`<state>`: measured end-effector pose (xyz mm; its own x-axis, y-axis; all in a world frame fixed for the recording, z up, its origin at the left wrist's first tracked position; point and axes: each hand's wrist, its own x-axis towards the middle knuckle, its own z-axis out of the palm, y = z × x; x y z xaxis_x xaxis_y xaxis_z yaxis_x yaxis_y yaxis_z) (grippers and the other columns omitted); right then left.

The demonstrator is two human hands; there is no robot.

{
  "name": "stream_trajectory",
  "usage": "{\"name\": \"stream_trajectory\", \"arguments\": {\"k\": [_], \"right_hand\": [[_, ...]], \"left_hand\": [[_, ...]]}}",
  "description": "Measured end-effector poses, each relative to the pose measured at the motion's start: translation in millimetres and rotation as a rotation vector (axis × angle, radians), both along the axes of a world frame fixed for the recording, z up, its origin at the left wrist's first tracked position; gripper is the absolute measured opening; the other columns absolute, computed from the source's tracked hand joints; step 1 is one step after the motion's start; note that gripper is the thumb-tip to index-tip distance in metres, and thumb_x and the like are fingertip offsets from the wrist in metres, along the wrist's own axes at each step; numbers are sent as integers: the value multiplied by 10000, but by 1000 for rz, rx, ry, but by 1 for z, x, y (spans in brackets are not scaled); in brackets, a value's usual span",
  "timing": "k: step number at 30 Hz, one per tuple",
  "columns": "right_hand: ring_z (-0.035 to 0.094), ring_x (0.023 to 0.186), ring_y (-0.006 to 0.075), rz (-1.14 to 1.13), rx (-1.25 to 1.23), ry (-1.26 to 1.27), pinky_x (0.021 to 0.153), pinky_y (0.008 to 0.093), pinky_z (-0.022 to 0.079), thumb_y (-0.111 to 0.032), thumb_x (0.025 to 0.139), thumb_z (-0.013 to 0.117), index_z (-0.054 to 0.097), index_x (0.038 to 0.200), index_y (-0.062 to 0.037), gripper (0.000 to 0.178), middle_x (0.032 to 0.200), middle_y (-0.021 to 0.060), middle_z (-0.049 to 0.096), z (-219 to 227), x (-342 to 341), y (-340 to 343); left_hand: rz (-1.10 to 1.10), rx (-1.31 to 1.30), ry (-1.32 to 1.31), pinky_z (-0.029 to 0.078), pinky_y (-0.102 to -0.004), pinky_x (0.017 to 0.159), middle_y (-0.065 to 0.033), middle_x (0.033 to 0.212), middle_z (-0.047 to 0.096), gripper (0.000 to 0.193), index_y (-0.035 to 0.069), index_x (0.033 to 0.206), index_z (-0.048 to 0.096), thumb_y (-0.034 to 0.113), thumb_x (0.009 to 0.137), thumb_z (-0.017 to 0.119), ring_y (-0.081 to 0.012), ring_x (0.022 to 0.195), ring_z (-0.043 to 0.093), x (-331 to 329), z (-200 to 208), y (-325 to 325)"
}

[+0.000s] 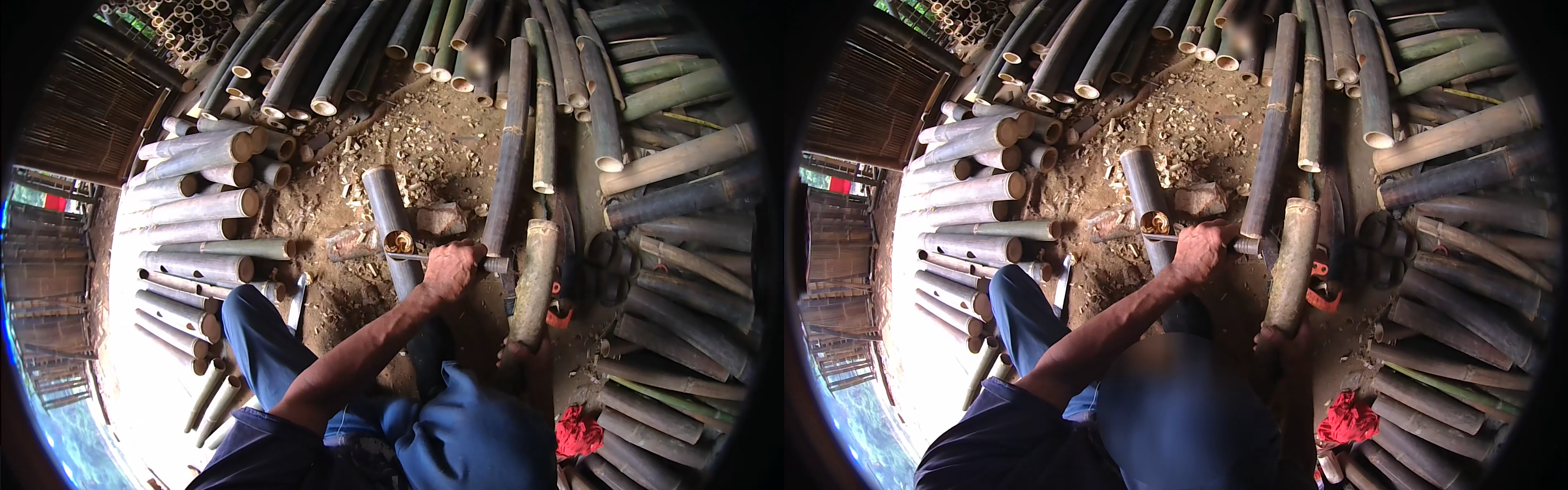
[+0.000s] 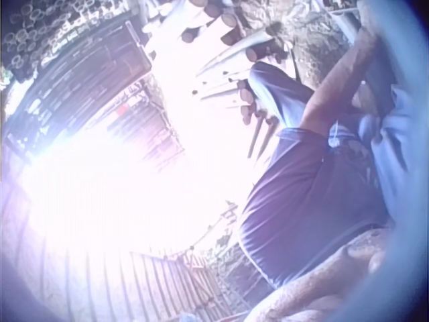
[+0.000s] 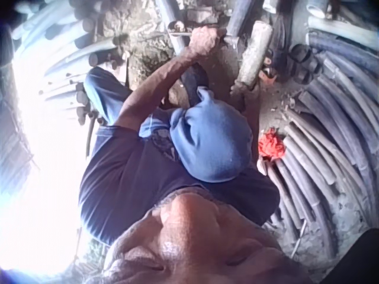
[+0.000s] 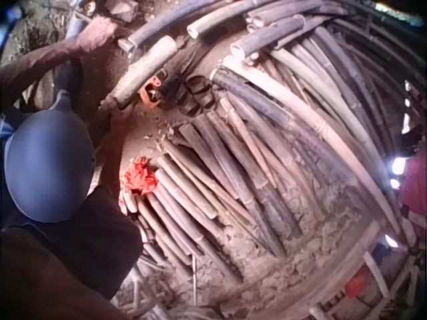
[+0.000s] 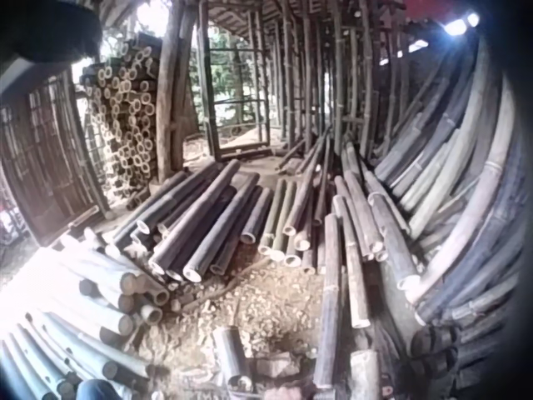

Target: The person sits on the ground and uses a knife and a handheld scraping tool to smooth the inside and edges of a hole in a bamboo stalk, occasionally inserting another bamboo piece into the hole to check the fit.

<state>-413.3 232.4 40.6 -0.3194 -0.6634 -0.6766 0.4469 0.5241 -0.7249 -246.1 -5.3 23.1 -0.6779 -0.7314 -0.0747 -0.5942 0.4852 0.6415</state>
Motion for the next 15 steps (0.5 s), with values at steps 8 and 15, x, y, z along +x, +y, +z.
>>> {"name": "stream_trajectory", "arguments": {"k": [8,15], "right_hand": [[679,838,265,-89,-338,302,740,416,588,-167,765,794,291,1520,-21,919,1105,180,606,85,7,-55],[558,1223,279,612,-355,977,1091,383,433,-142,859,815,148,1607,-1,1012,1365,208,517,79,25,-109]], "left_hand": [[96,116,109,577,-484,779,-181,829,731,316,116,990,779,354,783,799,-398,823,717,15,22,-37],[167,113,233,566,-480,810,-221,897,730,319,89,1011,779,295,769,805,-413,893,708,33,26,-44]]}}
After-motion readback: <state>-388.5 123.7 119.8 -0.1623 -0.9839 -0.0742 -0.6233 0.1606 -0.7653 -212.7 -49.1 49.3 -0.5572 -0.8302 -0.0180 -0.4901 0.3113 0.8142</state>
